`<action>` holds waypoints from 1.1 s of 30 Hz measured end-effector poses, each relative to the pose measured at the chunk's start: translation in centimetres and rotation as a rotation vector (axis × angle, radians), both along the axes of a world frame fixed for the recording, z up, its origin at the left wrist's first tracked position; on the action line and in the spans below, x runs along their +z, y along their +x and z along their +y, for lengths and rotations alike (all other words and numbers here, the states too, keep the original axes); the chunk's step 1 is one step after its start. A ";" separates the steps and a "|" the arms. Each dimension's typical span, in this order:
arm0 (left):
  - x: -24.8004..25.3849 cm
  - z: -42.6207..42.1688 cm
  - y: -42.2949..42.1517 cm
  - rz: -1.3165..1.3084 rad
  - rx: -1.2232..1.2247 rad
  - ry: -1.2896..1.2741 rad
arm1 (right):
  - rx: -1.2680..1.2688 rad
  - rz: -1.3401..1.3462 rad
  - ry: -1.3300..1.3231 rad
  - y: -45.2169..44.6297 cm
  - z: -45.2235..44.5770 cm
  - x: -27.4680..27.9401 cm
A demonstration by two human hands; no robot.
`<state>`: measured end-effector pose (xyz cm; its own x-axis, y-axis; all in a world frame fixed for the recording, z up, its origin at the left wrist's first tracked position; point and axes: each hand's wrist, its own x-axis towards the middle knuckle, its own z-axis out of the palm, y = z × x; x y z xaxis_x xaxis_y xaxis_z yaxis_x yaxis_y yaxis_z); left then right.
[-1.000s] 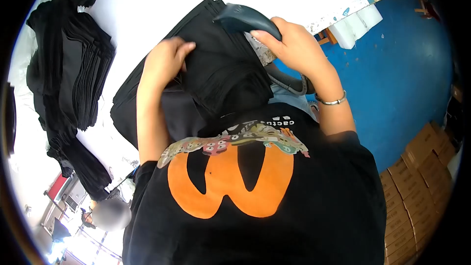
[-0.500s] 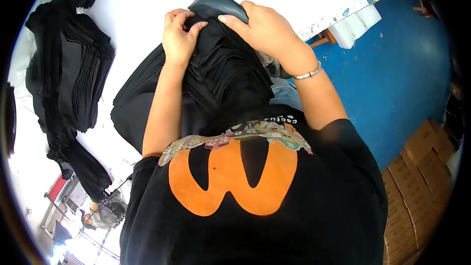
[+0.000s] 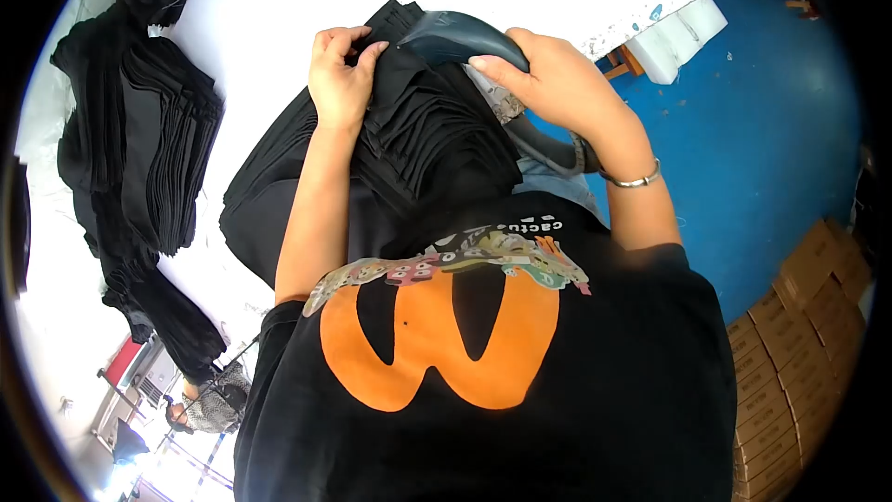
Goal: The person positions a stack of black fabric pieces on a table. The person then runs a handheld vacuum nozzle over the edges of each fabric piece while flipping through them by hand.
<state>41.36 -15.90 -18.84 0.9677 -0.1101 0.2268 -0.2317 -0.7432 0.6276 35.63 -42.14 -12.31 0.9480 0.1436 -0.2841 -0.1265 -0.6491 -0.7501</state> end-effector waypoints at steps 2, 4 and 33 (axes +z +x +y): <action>-0.4 0.1 0.5 0.004 -0.021 0.029 | 0.008 -0.005 -0.018 -0.1 0.0 0.1; -0.6 -0.1 1.0 -0.015 -0.049 0.059 | -0.005 -0.141 -0.038 0.8 1.5 -1.8; -1.6 -0.1 3.7 0.308 -0.069 -0.011 | 0.013 -0.049 0.025 1.8 0.8 0.1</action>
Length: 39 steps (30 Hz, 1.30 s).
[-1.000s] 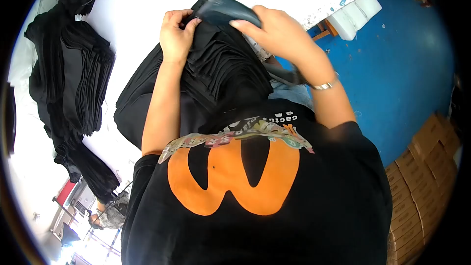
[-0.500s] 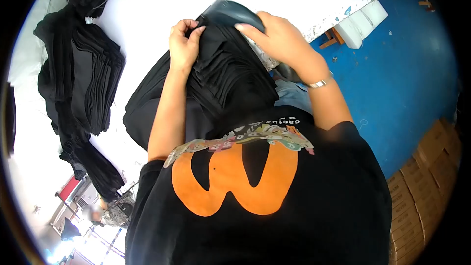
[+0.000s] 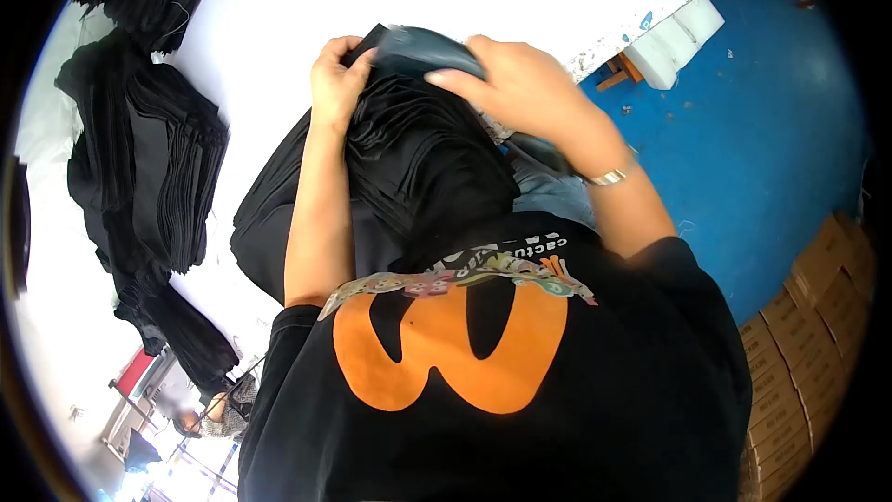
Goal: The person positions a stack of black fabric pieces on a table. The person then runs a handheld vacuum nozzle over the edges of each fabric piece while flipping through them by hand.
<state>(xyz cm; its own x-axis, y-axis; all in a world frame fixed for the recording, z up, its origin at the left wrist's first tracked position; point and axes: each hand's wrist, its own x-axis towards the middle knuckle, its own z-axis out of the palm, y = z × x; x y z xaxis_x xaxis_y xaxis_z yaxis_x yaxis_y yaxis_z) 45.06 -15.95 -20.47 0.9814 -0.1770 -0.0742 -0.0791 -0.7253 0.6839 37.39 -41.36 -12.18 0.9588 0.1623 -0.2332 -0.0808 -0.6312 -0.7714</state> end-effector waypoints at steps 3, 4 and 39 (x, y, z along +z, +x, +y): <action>-0.1 0.4 -0.7 -0.098 0.092 -0.146 | -0.022 -0.098 0.093 1.5 1.1 -1.9; 0.0 0.2 -1.1 -0.150 0.106 -0.207 | -0.079 -0.128 0.201 1.6 1.6 -2.3; 0.3 -1.5 -2.4 -0.304 0.041 -0.033 | -0.200 0.150 0.266 0.3 -1.9 0.3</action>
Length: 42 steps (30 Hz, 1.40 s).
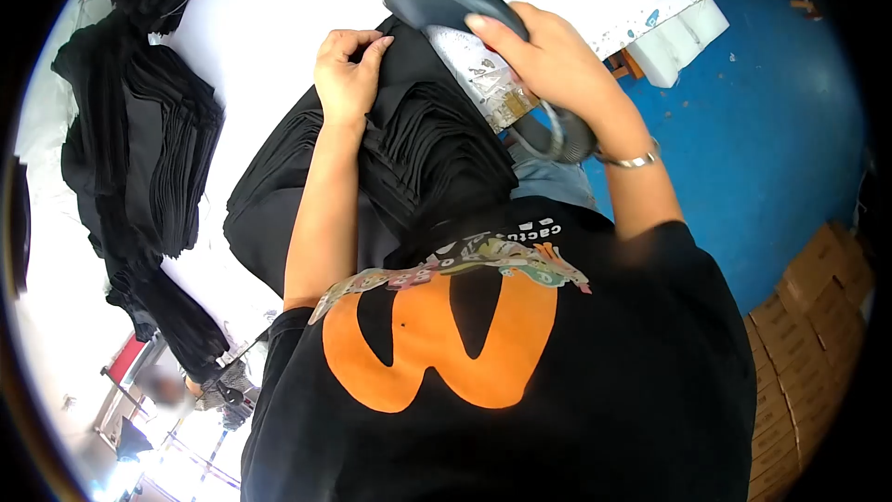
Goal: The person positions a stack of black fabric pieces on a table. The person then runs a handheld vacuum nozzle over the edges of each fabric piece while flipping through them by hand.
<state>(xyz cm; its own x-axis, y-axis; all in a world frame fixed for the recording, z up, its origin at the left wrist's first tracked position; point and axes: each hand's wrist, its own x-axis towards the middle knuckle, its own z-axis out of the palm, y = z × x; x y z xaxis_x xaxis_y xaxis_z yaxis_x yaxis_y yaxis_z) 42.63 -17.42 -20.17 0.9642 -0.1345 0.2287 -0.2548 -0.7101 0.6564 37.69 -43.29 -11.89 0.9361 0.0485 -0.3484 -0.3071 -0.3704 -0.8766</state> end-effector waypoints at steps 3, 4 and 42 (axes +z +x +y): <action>0.3 -0.2 -0.1 -0.042 -0.008 0.059 | 0.149 -0.038 -0.101 -0.5 0.4 -1.6; 0.4 -0.3 0.0 -0.042 -0.002 0.053 | 0.153 0.012 -0.111 0.0 1.4 -1.5; -0.3 1.3 1.1 0.363 0.001 -0.373 | -0.056 -0.033 0.191 1.6 0.1 -1.4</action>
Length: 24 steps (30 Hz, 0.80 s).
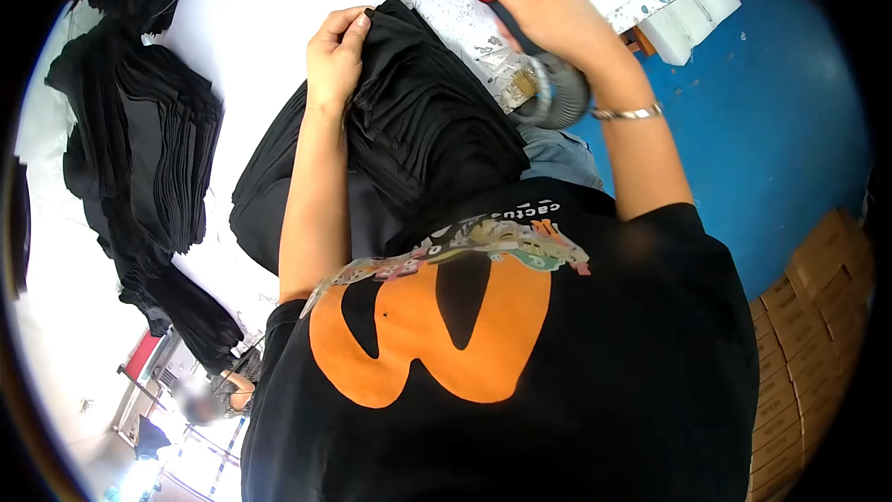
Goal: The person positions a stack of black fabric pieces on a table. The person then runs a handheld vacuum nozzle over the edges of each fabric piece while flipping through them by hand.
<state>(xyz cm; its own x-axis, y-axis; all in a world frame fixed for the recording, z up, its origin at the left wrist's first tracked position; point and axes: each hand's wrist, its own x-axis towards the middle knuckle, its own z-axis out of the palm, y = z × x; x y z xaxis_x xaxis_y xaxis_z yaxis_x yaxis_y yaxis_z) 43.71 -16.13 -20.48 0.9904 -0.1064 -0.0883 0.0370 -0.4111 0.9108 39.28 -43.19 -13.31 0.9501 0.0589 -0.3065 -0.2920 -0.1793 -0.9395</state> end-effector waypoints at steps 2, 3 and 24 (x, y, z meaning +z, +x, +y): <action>0.9 -0.4 -0.4 -0.072 0.025 0.034 | 0.040 0.108 -0.036 -1.2 -1.1 0.4; 1.1 -0.6 -0.8 -0.141 0.053 0.068 | 0.113 0.095 -0.109 -1.4 -0.8 0.4; 1.0 -0.1 -1.8 -0.291 0.003 0.483 | 0.217 0.061 -0.303 -3.0 -0.2 0.6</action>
<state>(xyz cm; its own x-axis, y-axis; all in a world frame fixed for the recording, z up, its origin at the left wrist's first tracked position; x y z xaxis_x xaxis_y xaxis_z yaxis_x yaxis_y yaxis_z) 41.95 -16.24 -19.48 0.9815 -0.1187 0.1503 -0.1855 -0.7843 0.5920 36.28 -43.34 -12.68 0.9048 0.1545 -0.3968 -0.2707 -0.5105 -0.8161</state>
